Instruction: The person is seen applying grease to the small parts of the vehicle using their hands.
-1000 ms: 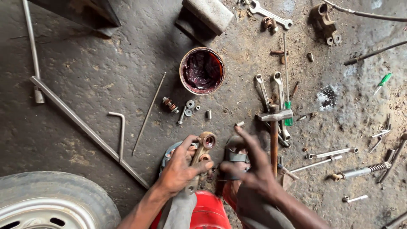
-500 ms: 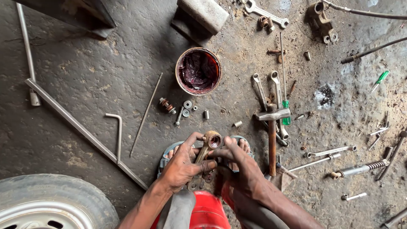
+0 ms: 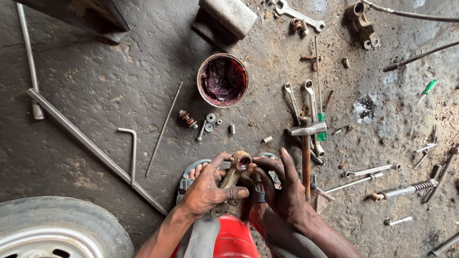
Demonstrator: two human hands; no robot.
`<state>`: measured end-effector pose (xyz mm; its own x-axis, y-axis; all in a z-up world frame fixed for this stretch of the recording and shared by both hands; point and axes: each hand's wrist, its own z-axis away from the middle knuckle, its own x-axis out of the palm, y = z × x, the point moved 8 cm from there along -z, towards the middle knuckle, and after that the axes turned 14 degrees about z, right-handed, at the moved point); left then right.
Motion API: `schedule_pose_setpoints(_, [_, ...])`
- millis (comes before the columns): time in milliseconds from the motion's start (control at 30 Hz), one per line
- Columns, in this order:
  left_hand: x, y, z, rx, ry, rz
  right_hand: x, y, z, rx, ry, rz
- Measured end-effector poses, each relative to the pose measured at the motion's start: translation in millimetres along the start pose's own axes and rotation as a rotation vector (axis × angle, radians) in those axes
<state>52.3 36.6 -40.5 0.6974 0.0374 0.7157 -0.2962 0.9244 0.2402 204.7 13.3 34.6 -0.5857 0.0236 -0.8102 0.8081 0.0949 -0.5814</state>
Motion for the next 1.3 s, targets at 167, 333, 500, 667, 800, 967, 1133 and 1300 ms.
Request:
schedule_pose_setpoints(167, [5, 8, 1, 0.043, 0.027, -0.225, 1, -7, -4, -0.04, -0.001, 0.016])
schedule_pose_setpoints(333, [8, 11, 0, 0.104, 0.005, -0.357, -5, -10, -10, -0.029, 0.058, 0.035])
schedule_pose_setpoints(500, [2, 7, -2, 0.1, 0.098, -0.529, 8, 15, 2, 0.231, 0.037, -0.255])
schedule_pose_setpoints(667, [3, 8, -2, 0.181, 0.077, -0.537, 12, 22, -17, 0.457, -0.128, -0.486])
schedule_pose_setpoints(800, [9, 15, 0, 0.232, 0.088, -0.548, 28, 30, -15, 0.629, -0.254, -0.794])
schedule_pose_setpoints(967, [0, 8, -12, 0.204, 0.113, -0.539, 39, 40, -14, 0.626, -0.258, -0.784])
schedule_pose_setpoints(1133, [-5, 3, -34, 0.457, 0.058, -0.667, 53, 62, -10, 0.652, -0.235, -0.782])
schedule_pose_setpoints(1300, [-8, -12, -75, 0.258, 0.121, -0.525, 61, 96, -16, 0.712, -0.222, -0.666])
